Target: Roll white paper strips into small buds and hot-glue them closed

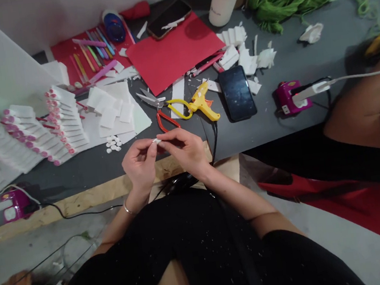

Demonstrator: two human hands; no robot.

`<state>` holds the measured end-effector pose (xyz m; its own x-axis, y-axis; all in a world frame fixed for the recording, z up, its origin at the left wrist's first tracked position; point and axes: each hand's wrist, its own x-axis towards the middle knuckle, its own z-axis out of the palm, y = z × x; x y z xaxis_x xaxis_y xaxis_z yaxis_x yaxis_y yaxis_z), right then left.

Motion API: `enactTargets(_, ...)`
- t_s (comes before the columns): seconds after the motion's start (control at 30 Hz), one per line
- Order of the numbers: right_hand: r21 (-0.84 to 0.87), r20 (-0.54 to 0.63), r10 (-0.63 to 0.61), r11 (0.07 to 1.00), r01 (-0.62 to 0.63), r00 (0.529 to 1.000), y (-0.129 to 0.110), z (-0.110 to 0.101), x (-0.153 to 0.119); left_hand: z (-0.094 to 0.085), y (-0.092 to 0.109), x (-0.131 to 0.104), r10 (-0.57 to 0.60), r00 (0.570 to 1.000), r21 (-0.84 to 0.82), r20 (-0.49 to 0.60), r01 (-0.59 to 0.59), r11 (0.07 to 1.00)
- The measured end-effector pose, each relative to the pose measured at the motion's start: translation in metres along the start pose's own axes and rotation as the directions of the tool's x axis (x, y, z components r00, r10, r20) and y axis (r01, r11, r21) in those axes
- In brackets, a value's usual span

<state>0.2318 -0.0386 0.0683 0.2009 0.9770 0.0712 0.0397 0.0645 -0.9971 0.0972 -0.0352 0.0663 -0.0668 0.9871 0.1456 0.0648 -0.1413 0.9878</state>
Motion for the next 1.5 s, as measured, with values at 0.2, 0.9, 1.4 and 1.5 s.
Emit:
enactTargets(0.2, -0.059, -0.062, -0.034, 0.998, 0.03, 0.997, -0.001, -0.005, 0.001, 0.009, 0.001, 0.006, -0.087, 0.995, -0.086, 0.051, 0.091, 0.992)
enactTargets(0.9, -0.857, 0.011, -0.163, 0.506, 0.093, 0.986, 0.077, -0.092, 0.089, 0.066, -0.034, 0.074, -0.287, 0.945, -0.27, 0.16, 0.321, 0.908)
enactTargets(1.4, 0.155, 0.062, 0.258, 0.952, -0.265, 0.964, 0.046, -0.081, 0.05, 0.084, -0.068, 0.125, -0.25, 0.954, -0.125, 0.165, 0.271, 0.954)
enactTargets(1.5, 0.017, 0.057, 0.134, 0.991, -0.135, 0.989, 0.048, -0.078, 0.045, 0.083, -0.07, 0.124, -0.235, 0.952, -0.104, 0.196, 0.259, 0.96)
